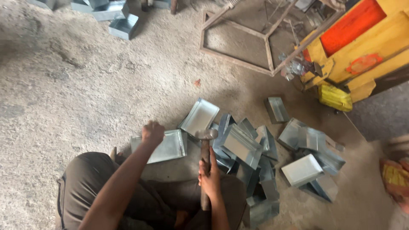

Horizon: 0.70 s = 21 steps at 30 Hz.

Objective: The person sits on the floor and uses a hammer to shape and assemble small rectangular metal boxes, picking each one up from a pile and placing it back down after hammering.

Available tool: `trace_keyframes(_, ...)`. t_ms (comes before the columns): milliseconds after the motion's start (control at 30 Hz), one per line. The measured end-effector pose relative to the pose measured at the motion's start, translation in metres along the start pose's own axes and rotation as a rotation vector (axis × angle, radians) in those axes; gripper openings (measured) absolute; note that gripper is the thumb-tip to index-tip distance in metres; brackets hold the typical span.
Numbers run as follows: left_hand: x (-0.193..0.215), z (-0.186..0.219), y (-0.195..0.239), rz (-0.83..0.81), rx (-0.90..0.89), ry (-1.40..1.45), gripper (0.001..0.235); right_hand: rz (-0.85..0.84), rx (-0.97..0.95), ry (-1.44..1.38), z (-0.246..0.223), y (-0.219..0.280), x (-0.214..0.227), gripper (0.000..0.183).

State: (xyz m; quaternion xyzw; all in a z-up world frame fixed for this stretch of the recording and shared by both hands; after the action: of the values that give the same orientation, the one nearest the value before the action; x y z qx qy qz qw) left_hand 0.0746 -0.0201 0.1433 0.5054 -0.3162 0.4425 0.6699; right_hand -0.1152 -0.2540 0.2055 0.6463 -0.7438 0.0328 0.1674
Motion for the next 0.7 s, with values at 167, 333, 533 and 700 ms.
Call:
trace_keyframes(167,0.013,0.006,0.022,0.259,-0.050,-0.036,0.081,-0.025,-0.041,-0.027,0.029,-0.014,0.008,0.076)
trace_keyframes(333,0.037,-0.017,0.047,0.313,0.011,0.097,0.083,-0.098,-0.144,-0.083,0.054,-0.030,-0.004,0.071)
trace_keyframes(533,-0.041,-0.102,0.030,0.326,0.140,0.140,0.053,-0.118,-0.140,0.068,0.081,-0.039,-0.008,0.078)
trace_keyframes(700,-0.106,-0.088,0.047,0.474,0.040,-0.128,0.029,-0.070,-0.120,0.244,0.072,-0.030,-0.011,0.068)
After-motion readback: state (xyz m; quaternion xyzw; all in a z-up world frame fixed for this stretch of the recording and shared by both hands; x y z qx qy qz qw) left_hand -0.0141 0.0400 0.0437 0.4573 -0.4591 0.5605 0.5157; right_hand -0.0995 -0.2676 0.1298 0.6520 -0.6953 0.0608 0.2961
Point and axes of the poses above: each hand's wrist, its own y-axis away from the middle knuckle, its own x-axis out of the back of the hand, z = x × y, the point moved 1 cm from there along -y, towards the middle knuckle, and after that the axes turned 6 degrees about y, right-handed, at the moved point
